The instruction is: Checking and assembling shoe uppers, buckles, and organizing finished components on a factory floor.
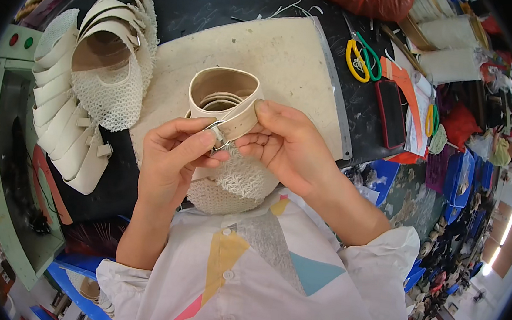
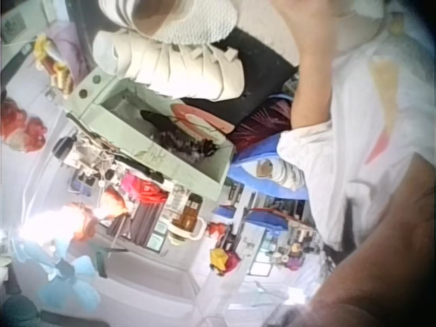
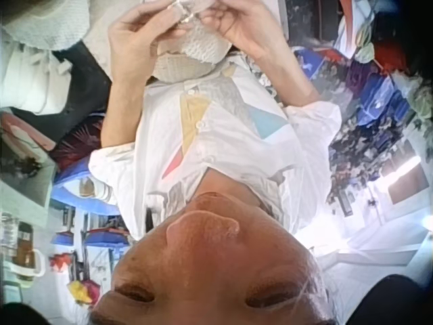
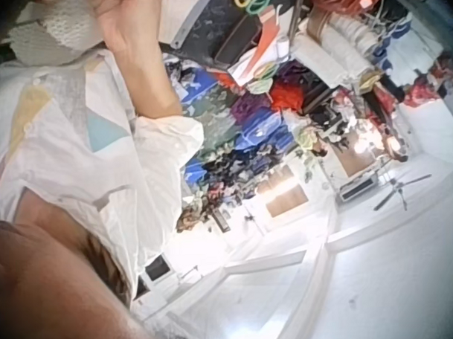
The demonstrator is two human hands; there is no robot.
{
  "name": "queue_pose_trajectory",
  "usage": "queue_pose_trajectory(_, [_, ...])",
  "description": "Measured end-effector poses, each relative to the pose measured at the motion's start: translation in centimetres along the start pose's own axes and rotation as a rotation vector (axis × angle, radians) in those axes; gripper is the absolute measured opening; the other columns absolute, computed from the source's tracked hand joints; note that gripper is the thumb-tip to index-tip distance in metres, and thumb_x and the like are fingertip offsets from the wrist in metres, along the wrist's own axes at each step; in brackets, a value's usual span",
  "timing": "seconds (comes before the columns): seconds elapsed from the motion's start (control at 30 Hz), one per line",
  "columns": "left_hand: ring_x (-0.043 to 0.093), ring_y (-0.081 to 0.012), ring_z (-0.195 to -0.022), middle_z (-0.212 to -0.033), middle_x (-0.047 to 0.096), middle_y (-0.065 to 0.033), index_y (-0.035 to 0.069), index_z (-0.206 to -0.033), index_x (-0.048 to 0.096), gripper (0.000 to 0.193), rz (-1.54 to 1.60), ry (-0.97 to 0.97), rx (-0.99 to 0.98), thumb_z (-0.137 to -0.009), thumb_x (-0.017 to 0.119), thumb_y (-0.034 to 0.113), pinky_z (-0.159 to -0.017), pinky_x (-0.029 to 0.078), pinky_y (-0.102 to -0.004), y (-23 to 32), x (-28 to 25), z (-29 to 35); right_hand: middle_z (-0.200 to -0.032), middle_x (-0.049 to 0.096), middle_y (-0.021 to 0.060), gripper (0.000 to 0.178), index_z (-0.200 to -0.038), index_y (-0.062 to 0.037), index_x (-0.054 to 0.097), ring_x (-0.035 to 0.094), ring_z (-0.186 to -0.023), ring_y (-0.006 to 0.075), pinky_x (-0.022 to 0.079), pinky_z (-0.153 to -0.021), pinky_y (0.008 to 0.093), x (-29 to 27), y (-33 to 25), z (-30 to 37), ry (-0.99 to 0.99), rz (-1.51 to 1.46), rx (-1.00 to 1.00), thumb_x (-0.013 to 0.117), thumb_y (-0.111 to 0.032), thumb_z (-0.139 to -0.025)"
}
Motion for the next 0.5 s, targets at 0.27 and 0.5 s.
queue_pose_trajectory(0.27, [0.067,-0.0199,-0.07,-0.086,0.066,-0.0167,-0.008,-0.102,0.061,0.022,-0.06,0.053,0.082,-0.081,0.064,-0.001,-0.064,0.057,-0.0258,-0.2,0.3,0.2,-0.089,0.064,0.0119,0.024,-0.102,0.0037,0.051,0.064,-0.076,0.0127,0.054,-0.069,0.0245,2.1,-0.3,1.0,0.222,0.548,-0.402,0.043,-0.019,-0.098])
queue_pose_trajectory(0.5, [0.067,-0.0204,-0.071,-0.085,0.066,-0.0176,-0.008,-0.099,0.063,0.02,-0.12,0.051,0.128,-0.079,0.065,-0.004,-0.065,0.057,-0.0264,0.5,0.7,0.8,-0.085,0.064,0.0106,0.021,-0.1,0.0022,0.05,0.063,-0.071,0.0114,0.053,-0.064,0.0237,2.7,-1.0,1.0,0.202,0.619,-0.409,0.044,-0.017,-0.097])
Point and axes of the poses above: each hand's wrist, its own z-axis away from the middle knuckle, its own x-axis out of the palm, y = z × x, the point moved 4 cm from there along -z, towards the middle knuckle
